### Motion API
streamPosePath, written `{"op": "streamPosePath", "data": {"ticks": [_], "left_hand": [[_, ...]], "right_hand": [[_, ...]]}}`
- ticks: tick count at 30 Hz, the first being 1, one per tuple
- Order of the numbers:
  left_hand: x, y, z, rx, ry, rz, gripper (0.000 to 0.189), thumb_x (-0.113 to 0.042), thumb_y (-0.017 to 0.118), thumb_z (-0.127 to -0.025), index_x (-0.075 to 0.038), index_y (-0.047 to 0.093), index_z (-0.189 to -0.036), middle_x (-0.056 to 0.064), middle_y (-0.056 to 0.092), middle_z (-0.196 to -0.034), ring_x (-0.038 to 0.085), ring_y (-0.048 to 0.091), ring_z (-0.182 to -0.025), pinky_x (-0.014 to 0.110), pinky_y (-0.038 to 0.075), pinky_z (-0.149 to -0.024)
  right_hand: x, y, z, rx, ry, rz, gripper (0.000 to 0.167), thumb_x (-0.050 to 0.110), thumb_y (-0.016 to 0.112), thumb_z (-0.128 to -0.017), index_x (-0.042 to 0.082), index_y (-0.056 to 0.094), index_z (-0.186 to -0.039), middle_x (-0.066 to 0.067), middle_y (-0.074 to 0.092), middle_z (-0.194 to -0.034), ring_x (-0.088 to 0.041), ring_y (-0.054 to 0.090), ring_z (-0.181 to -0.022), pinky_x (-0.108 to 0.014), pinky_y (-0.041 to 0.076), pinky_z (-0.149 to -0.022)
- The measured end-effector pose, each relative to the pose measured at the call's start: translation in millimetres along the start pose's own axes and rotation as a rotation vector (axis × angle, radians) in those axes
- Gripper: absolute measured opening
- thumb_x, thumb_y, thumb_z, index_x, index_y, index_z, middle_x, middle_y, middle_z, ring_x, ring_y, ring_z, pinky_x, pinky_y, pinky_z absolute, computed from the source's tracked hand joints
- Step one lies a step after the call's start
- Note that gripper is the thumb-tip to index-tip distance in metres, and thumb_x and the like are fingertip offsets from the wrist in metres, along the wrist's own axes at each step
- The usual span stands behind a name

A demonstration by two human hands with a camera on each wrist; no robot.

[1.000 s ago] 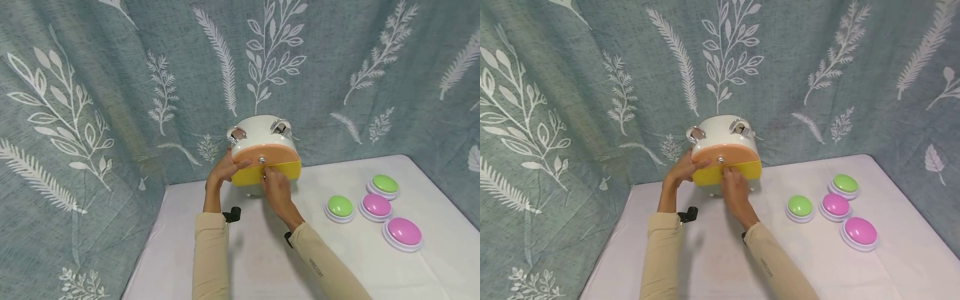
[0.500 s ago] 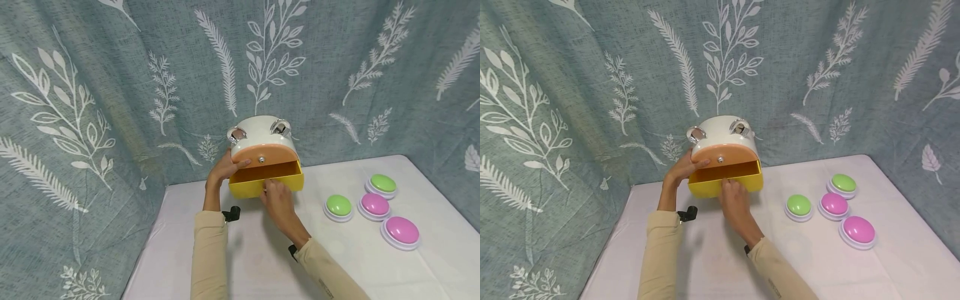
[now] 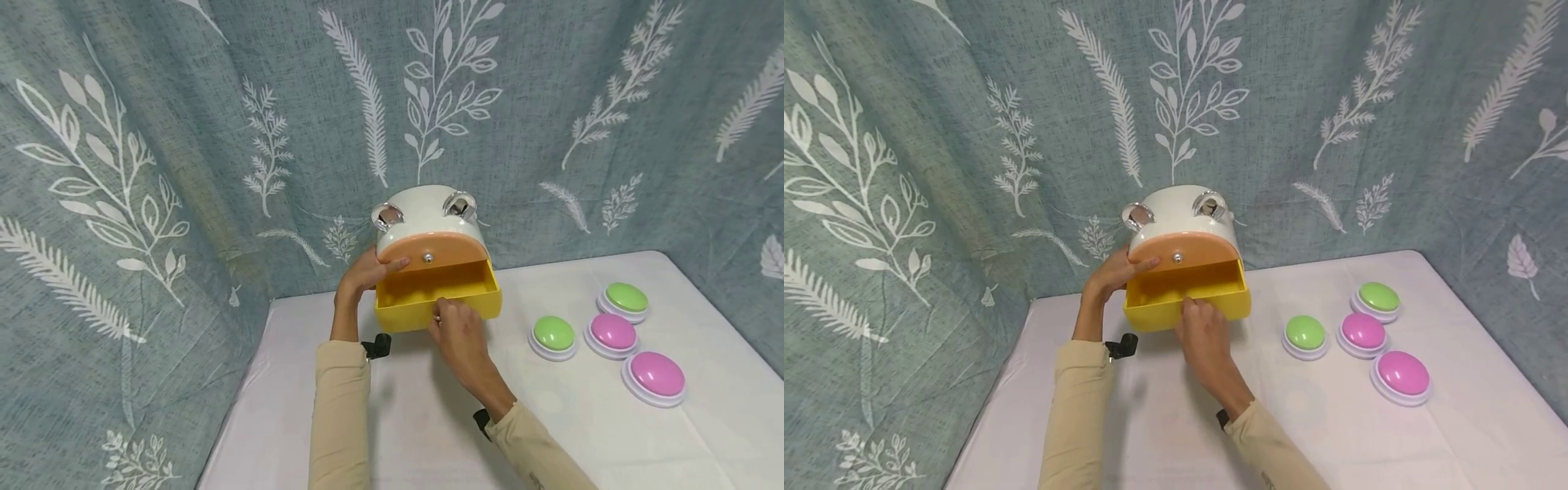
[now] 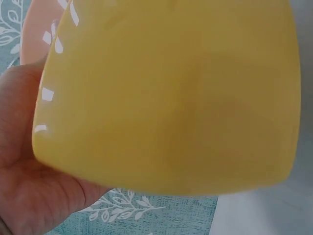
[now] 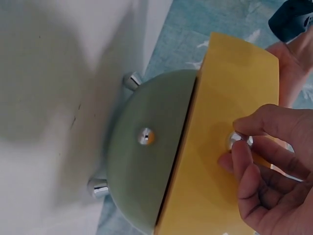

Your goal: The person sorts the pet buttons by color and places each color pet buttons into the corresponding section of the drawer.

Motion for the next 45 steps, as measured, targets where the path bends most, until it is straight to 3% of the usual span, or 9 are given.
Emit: {"op": "streamPosePath", "data": {"ticks": [7,21,25,28,31,35,39,42,45], "left_hand": [[-2.6,0.1,-2.6,0.021,0.059,0.023,0.055,-0.029,0.066,-0.103,-0.005,0.045,-0.149,0.02,0.058,-0.141,0.035,0.057,-0.129,0.053,0.043,-0.117],[-1.1,6.1,2.6,0.035,0.087,0.038,0.06,-0.027,0.065,-0.104,-0.005,0.038,-0.152,0.021,0.055,-0.142,0.037,0.056,-0.132,0.055,0.042,-0.119],[0.6,5.2,2.3,0.033,0.057,0.034,0.064,-0.029,0.065,-0.103,-0.005,0.035,-0.154,0.021,0.053,-0.145,0.037,0.054,-0.134,0.055,0.042,-0.119],[1.2,4.5,0.9,0.029,0.054,0.026,0.065,-0.031,0.065,-0.103,-0.005,0.034,-0.154,0.021,0.053,-0.144,0.037,0.055,-0.133,0.055,0.042,-0.119],[2.0,4.5,-0.2,0.023,0.056,0.02,0.063,-0.032,0.065,-0.104,-0.005,0.036,-0.153,0.021,0.054,-0.143,0.037,0.055,-0.132,0.055,0.041,-0.119],[3.2,5.8,-1.2,0.027,0.046,0.01,0.063,-0.034,0.065,-0.104,-0.005,0.037,-0.152,0.02,0.054,-0.143,0.035,0.054,-0.132,0.054,0.039,-0.121],[3.1,5.2,-0.7,0.016,0.055,-0.002,0.061,-0.034,0.064,-0.104,-0.004,0.039,-0.151,0.02,0.054,-0.142,0.034,0.054,-0.13,0.054,0.04,-0.12],[0.9,4.0,0.7,0.008,0.089,-0.012,0.055,-0.031,0.063,-0.105,-0.002,0.043,-0.148,0.02,0.055,-0.138,0.033,0.055,-0.125,0.052,0.042,-0.117],[-1.2,4.8,1.6,0.014,0.117,-0.016,0.05,-0.028,0.061,-0.105,-0.001,0.045,-0.145,0.021,0.056,-0.135,0.031,0.056,-0.121,0.051,0.044,-0.115]], "right_hand": [[3.8,-1.6,1.6,-0.005,-0.015,0.006,0.008,0.0,0.078,-0.083,0.002,0.071,-0.082,-0.006,0.069,-0.073,-0.015,0.058,-0.063,-0.028,0.05,-0.058],[2.3,-4.4,9.0,0.021,-0.012,0.013,0.009,0.0,0.078,-0.082,0.003,0.07,-0.081,-0.005,0.068,-0.072,-0.014,0.057,-0.062,-0.027,0.048,-0.057],[0.7,-8.7,7.3,0.101,-0.009,-0.01,0.007,0.002,0.079,-0.086,0.003,0.073,-0.086,-0.006,0.071,-0.078,-0.015,0.06,-0.068,-0.028,0.052,-0.062],[-6.2,-16.8,4.8,0.239,0.02,-0.094,0.01,0.004,0.08,-0.088,0.004,0.077,-0.098,-0.006,0.074,-0.089,-0.015,0.062,-0.076,-0.03,0.054,-0.07],[-20.6,-30.5,4.4,0.405,0.049,-0.211,0.017,0.007,0.079,-0.09,0.007,0.079,-0.107,-0.006,0.076,-0.094,-0.014,0.064,-0.081,-0.03,0.055,-0.073],[-49.8,-55.6,7.4,0.564,0.066,-0.227,0.009,0.012,0.078,-0.093,0.006,0.08,-0.098,-0.004,0.076,-0.087,-0.012,0.063,-0.076,-0.029,0.054,-0.068],[-86.7,-78.7,9.1,0.611,0.161,-0.091,0.012,0.016,0.076,-0.094,0.004,0.078,-0.093,-0.006,0.074,-0.087,-0.017,0.061,-0.077,-0.032,0.052,-0.068],[-114.9,-88.3,10.5,0.607,0.283,0.018,0.026,0.018,0.076,-0.094,-0.002,0.074,-0.111,-0.018,0.072,-0.105,-0.03,0.063,-0.092,-0.044,0.056,-0.08],[-138.6,-89.6,13.3,0.619,0.365,0.116,0.054,0.018,0.079,-0.091,-0.004,0.06,-0.136,-0.033,0.059,-0.128,-0.047,0.058,-0.113,-0.06,0.053,-0.095]]}}
Point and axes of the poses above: each hand's wrist, its own z-axis away from the middle knuckle, its own y-axis out of the palm, x = y × z, the point moved 4 cm from there along -z, towards the middle knuckle
